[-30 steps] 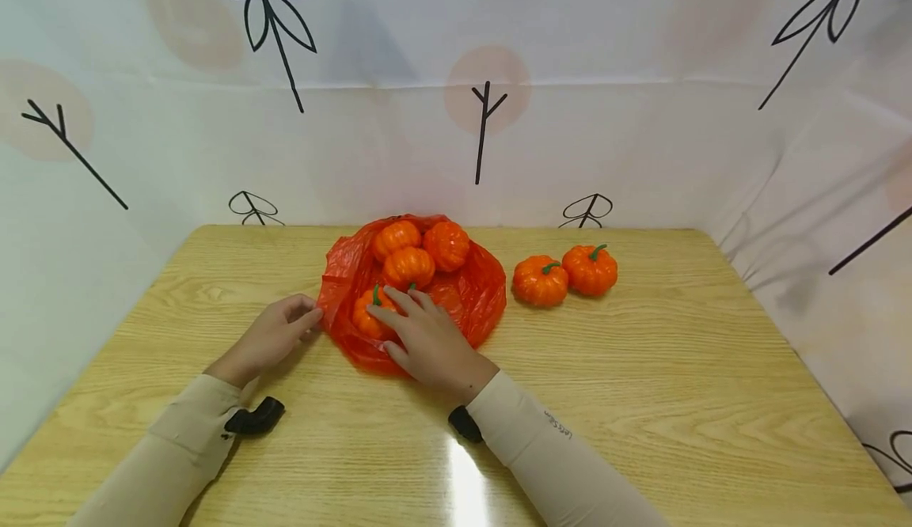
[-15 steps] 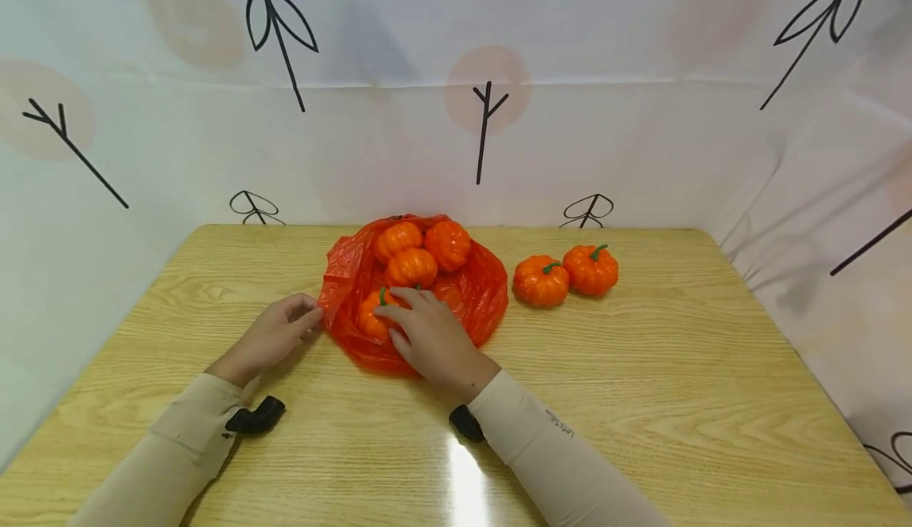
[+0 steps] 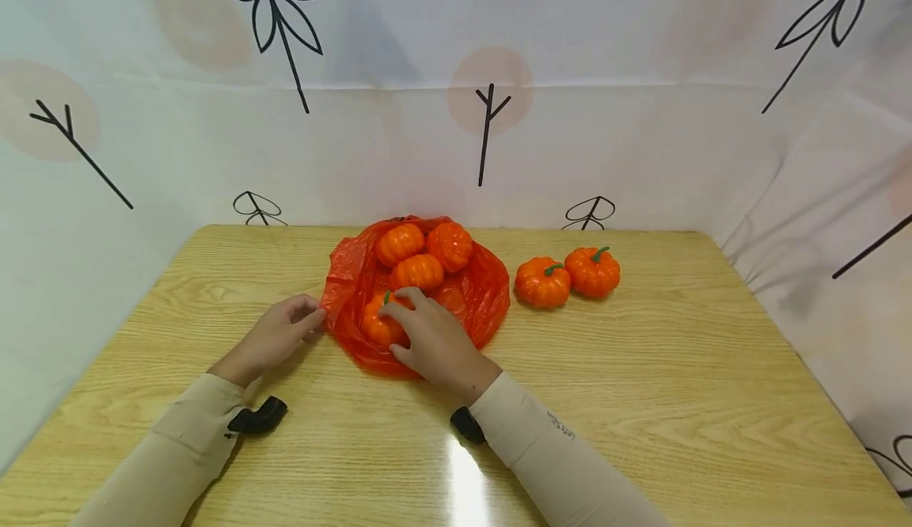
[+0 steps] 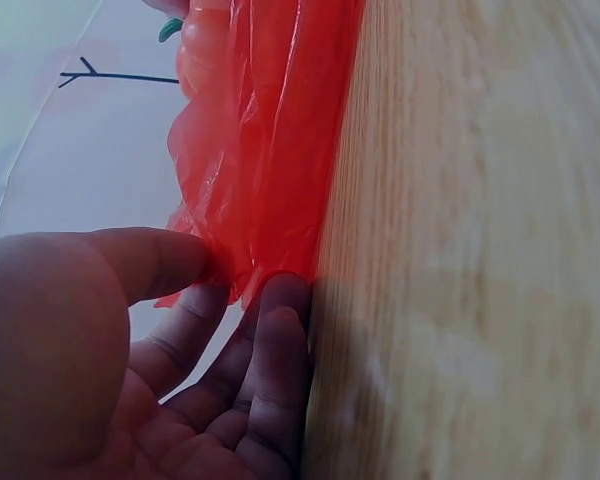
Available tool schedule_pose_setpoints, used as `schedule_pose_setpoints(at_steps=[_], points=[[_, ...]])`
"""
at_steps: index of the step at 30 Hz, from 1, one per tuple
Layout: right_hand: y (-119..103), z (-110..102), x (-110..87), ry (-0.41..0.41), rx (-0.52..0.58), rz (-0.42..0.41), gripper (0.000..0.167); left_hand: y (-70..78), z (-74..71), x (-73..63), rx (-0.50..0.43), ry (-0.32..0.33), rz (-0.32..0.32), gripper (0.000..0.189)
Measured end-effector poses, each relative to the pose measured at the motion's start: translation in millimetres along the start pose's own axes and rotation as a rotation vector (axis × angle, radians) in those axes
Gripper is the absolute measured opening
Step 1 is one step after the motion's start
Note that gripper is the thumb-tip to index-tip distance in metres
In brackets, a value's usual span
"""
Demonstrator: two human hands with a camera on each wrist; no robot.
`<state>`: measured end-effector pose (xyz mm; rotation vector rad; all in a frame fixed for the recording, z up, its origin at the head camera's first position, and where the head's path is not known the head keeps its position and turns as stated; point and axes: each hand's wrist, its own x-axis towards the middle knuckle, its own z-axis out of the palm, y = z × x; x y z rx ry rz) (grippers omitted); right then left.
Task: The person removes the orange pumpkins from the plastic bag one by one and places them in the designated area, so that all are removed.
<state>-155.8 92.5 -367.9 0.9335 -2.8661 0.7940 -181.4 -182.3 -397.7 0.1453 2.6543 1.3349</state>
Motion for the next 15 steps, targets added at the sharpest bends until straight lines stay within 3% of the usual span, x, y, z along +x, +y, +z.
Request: schedule_pose_setpoints(at_steps=[15], points=[[1.6,0.3,-1.3,0.019,-0.018,-0.02,0.041,-0.5,0.9,0.4,0.007,-0.006,-0.002,0.019]])
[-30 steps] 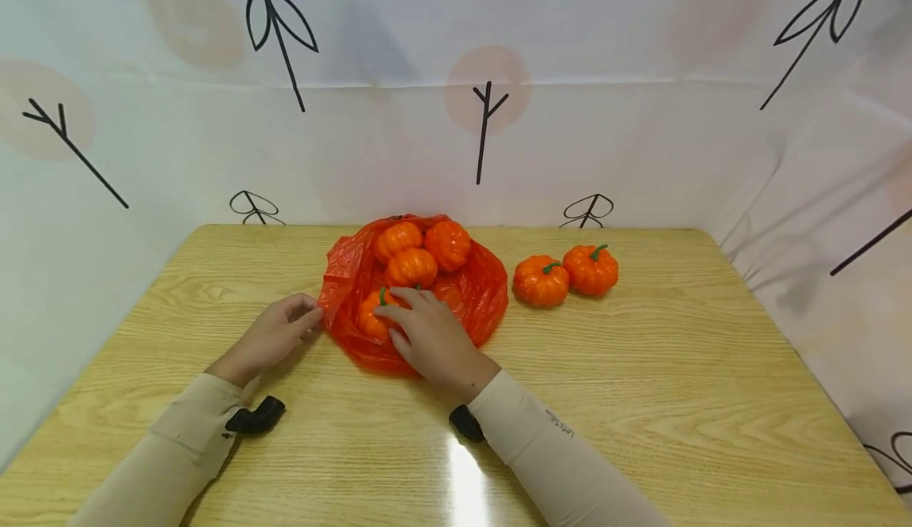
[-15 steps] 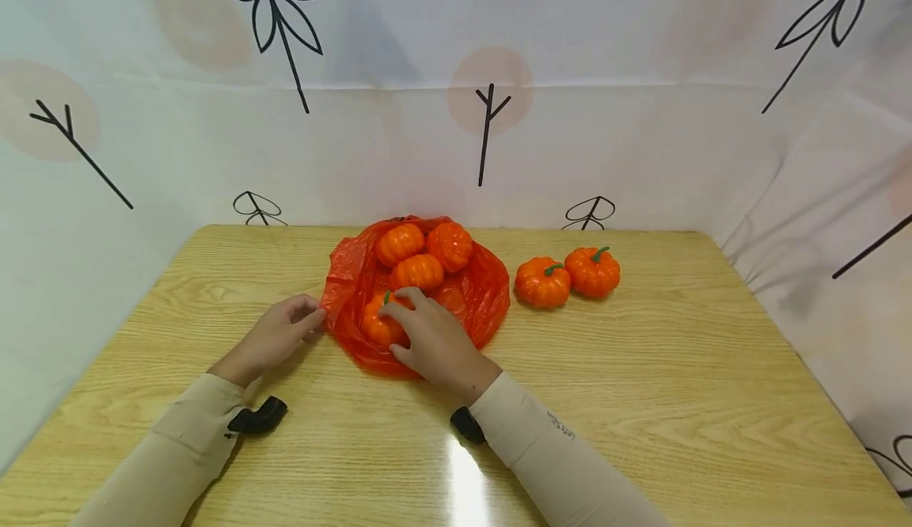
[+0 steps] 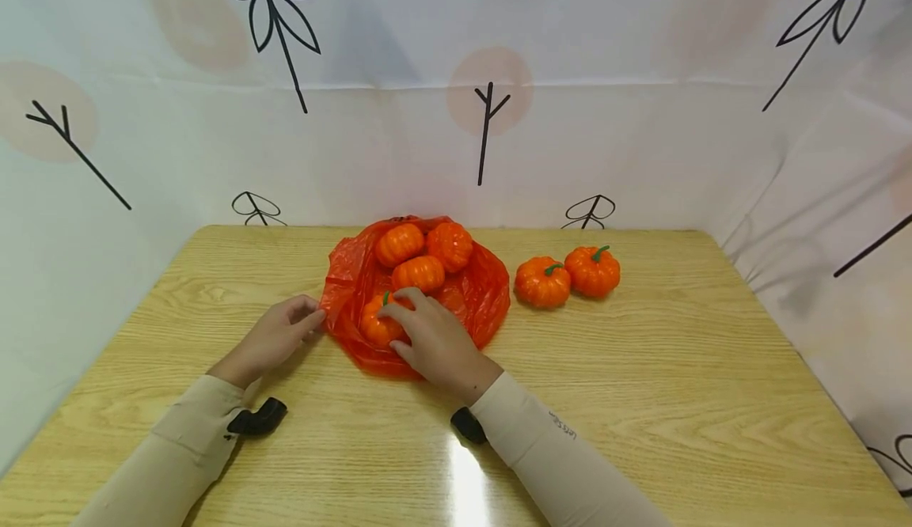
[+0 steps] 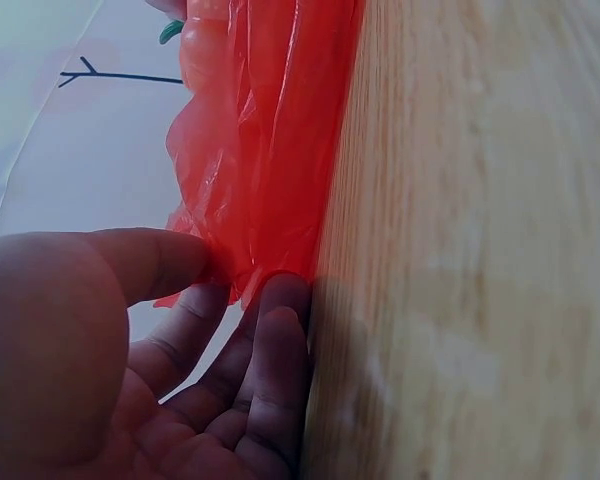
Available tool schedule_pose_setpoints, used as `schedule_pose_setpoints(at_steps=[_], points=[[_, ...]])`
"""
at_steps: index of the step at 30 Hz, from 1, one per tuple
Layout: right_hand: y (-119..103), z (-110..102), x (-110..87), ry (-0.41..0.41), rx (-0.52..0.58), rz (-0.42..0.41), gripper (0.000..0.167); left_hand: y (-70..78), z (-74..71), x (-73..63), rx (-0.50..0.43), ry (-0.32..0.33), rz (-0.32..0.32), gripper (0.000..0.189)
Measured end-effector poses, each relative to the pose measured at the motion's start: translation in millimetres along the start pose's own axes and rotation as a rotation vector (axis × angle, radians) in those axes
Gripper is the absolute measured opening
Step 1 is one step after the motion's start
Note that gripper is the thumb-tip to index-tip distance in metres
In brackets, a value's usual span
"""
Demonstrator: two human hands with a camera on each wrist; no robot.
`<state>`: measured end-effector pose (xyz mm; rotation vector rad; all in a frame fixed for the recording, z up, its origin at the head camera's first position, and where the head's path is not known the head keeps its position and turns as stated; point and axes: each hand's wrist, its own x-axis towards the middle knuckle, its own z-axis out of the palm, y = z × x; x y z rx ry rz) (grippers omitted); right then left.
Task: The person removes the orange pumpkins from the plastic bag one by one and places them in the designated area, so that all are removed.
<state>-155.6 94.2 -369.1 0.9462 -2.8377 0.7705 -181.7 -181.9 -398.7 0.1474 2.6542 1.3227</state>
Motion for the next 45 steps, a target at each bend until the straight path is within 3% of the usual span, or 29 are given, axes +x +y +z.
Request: schedule_pose_setpoints(at_steps=[15,35,45], points=[[1.3,0.9,0.2,-0.023,-0.018,0.005,0.049,-0.2,-0.5,0.3,0.005,-0.001,0.006,0.019],[1.9,2.1,0.3,-0.019,0.017,0.007,0.04,-1.1,-0.4,1.0,-0.024,-0.009,-0.005,0.021],[0.8,4.4,0.7,-0.071,0.025,0.045,0.044,-0.6,-0.7,0.3,-0.029,-0.018,0.005,0.02]])
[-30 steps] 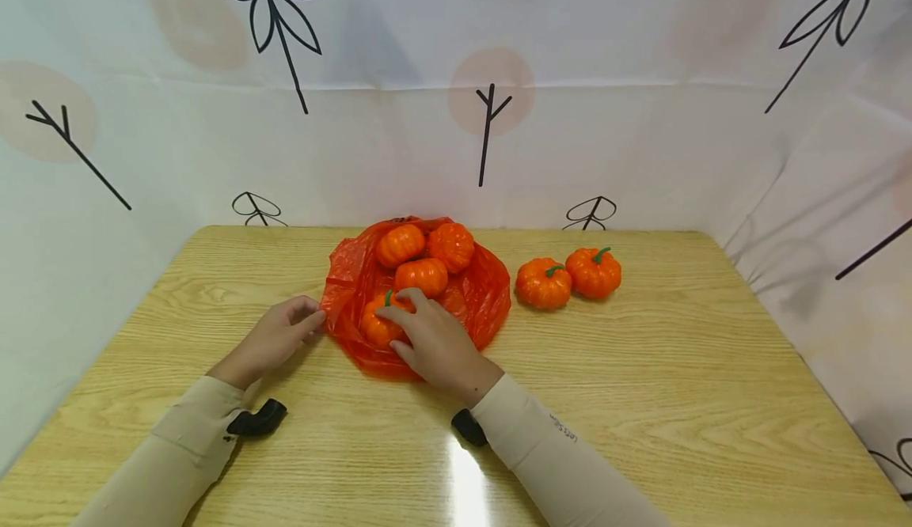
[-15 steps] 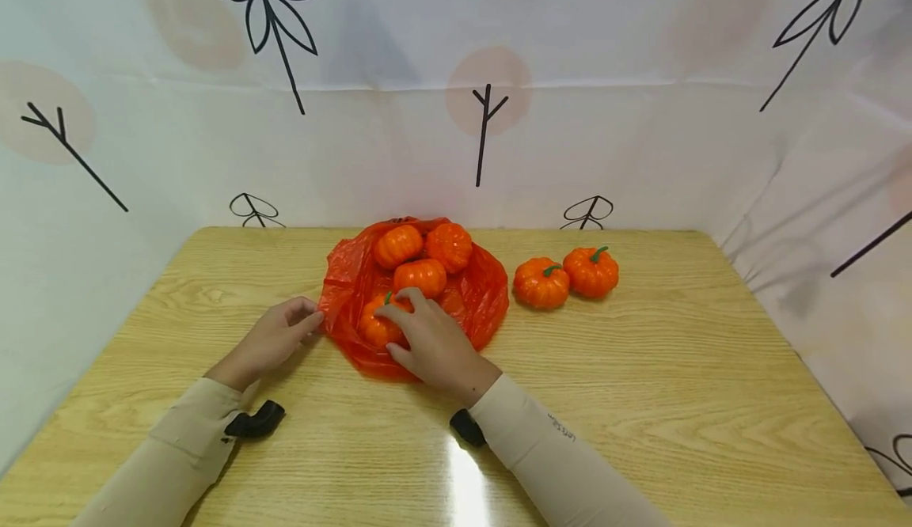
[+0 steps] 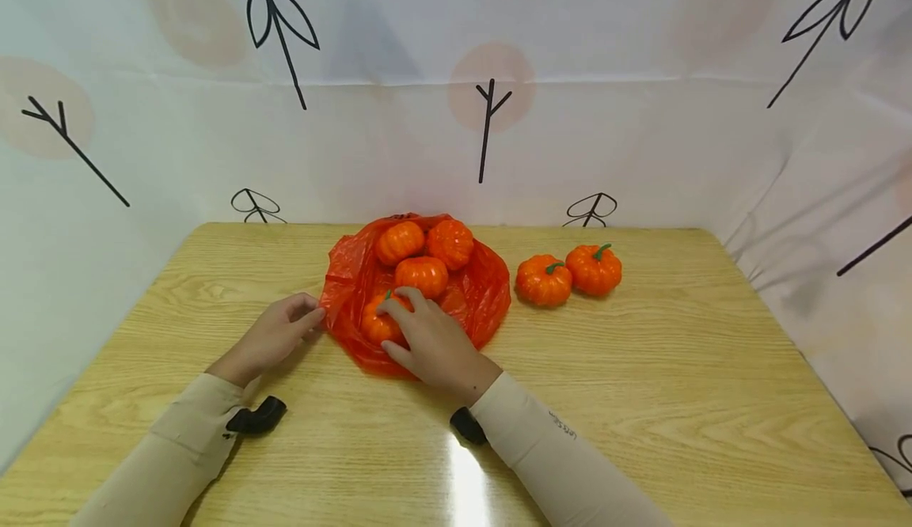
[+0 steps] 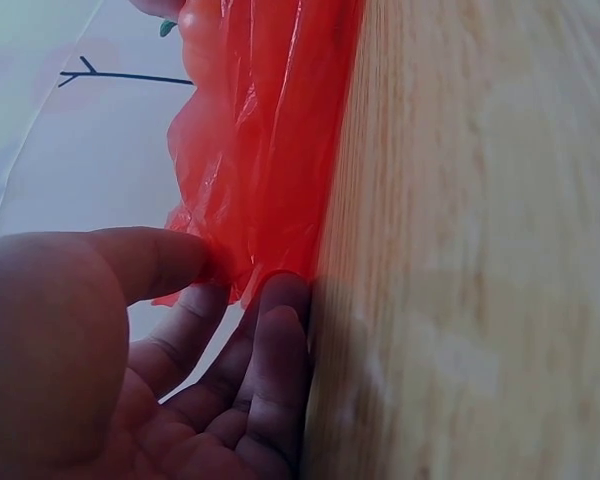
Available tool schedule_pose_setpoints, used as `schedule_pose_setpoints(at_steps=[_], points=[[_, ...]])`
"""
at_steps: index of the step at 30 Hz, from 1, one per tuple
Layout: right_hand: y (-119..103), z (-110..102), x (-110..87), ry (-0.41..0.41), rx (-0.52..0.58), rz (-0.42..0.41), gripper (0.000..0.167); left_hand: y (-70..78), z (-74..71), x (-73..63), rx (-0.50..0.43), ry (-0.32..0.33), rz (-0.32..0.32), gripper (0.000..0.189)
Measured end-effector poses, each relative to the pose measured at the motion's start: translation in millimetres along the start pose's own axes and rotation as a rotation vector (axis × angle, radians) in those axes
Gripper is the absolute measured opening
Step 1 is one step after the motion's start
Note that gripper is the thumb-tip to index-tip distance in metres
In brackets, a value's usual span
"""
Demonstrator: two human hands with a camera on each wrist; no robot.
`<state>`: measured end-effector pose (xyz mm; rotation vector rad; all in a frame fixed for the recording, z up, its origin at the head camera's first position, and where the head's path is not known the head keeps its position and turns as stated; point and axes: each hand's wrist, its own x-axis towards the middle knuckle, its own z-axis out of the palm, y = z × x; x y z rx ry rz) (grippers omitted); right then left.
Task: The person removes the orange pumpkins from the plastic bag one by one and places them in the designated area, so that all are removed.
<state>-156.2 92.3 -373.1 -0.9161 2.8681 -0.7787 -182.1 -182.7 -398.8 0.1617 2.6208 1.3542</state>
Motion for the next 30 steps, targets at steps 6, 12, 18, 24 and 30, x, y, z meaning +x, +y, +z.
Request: schedule_pose_setpoints(at_steps=[6,12,18,24,30], points=[[0,2,0.3,0.014,0.0,-0.01,0.041,-2.5,1.5,0.1,0.016,0.012,-0.01,0.02],[-1,1,-0.4,0.035,0.03,0.004,0.039,-1.9,1.8,-0.3,0.011,0.016,-0.008,0.021],[-2,-2,-1.5,0.075,0.047,-0.004,0.038,0.8,0.8,0.1,0.001,0.007,-0.003,0.022],[-3,-6,-4.7,0.119,0.032,-0.043,0.038,-0.5,1.9,-0.1,-0.004,0.011,-0.007,0.02],[-1,-14,-10.7,0.151,0.022,-0.08,0.037,-1.1,1.3,-0.3,-0.003,0.012,-0.007,0.02]])
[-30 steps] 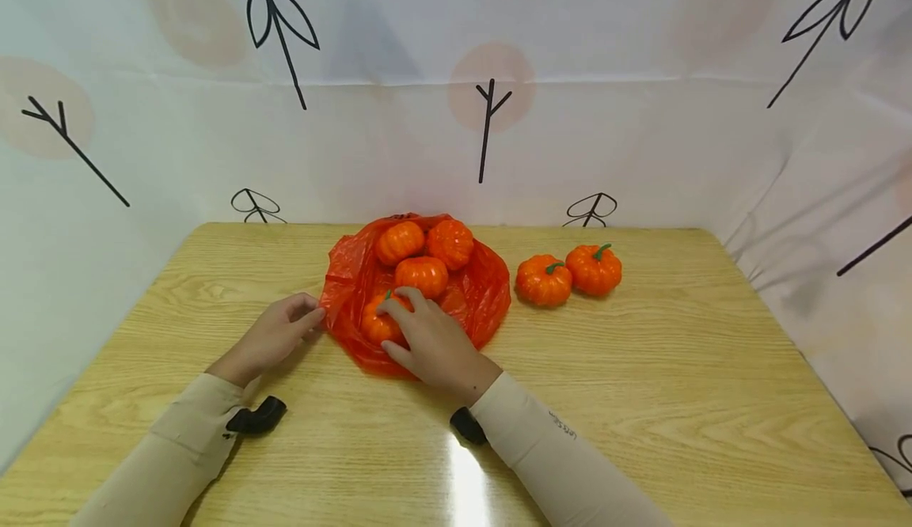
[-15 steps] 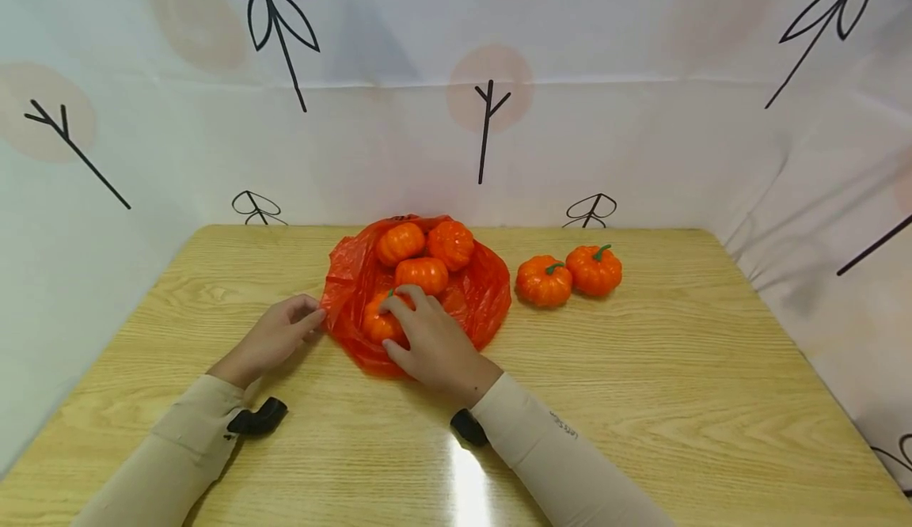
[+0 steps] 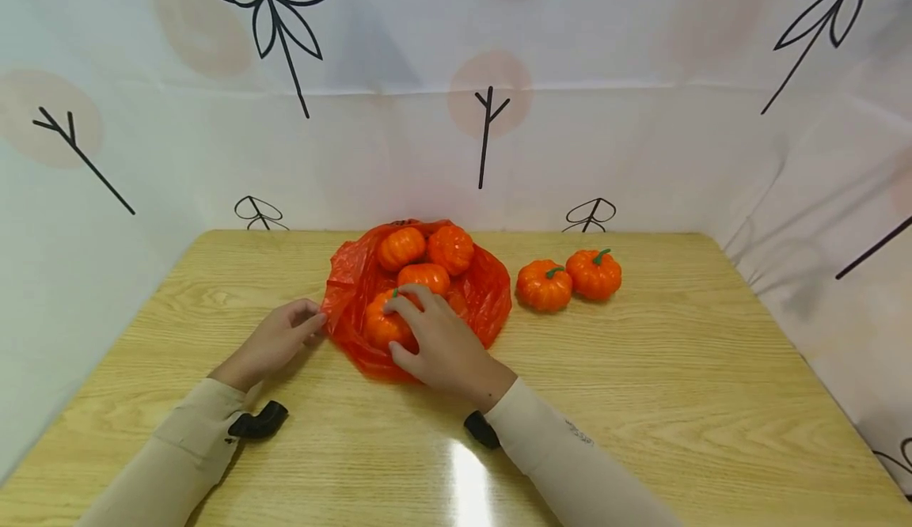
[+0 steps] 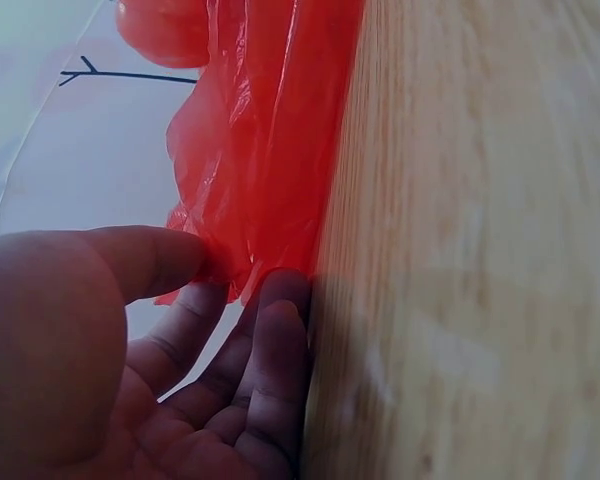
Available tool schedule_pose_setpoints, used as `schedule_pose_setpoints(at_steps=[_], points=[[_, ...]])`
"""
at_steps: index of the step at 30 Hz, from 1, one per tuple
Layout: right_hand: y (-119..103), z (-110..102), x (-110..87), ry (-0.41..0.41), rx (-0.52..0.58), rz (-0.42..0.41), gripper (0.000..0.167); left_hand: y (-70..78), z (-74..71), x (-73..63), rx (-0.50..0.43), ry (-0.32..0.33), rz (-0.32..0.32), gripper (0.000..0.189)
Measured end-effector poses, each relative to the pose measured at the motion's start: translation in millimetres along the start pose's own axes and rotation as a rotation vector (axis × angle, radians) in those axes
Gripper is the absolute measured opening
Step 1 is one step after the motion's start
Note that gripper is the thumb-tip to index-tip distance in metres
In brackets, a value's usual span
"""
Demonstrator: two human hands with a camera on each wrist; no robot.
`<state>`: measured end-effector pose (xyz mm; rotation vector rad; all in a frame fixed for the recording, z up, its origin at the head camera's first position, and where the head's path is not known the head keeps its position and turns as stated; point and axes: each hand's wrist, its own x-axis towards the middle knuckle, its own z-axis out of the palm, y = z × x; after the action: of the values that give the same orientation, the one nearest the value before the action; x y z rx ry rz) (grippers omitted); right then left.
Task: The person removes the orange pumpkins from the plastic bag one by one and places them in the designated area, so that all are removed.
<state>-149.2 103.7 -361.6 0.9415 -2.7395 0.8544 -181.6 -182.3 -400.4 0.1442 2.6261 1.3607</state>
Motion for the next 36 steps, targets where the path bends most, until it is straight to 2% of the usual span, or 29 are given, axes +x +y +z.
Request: schedule_pose_setpoints(at_steps=[4,14,28,36], points=[[2,-7,-4.3,0.028,0.003,-0.022,0.037,-0.3,-0.7,-0.6,0.002,0.0,-0.003,0.02],[8,-18,-13.8,0.057,-0.005,-0.013,0.038,-2.0,-1.6,-1.2,-0.015,-0.003,-0.006,0.019],[18,-32,-21.8,0.148,-0.042,-0.039,0.037,-0.5,-0.6,0.2,-0.012,0.0,0.001,0.018],[26,-48,-26.1,0.211,-0.059,-0.033,0.038,-1.8,0.2,1.0,-0.016,-0.002,-0.003,0.018]])
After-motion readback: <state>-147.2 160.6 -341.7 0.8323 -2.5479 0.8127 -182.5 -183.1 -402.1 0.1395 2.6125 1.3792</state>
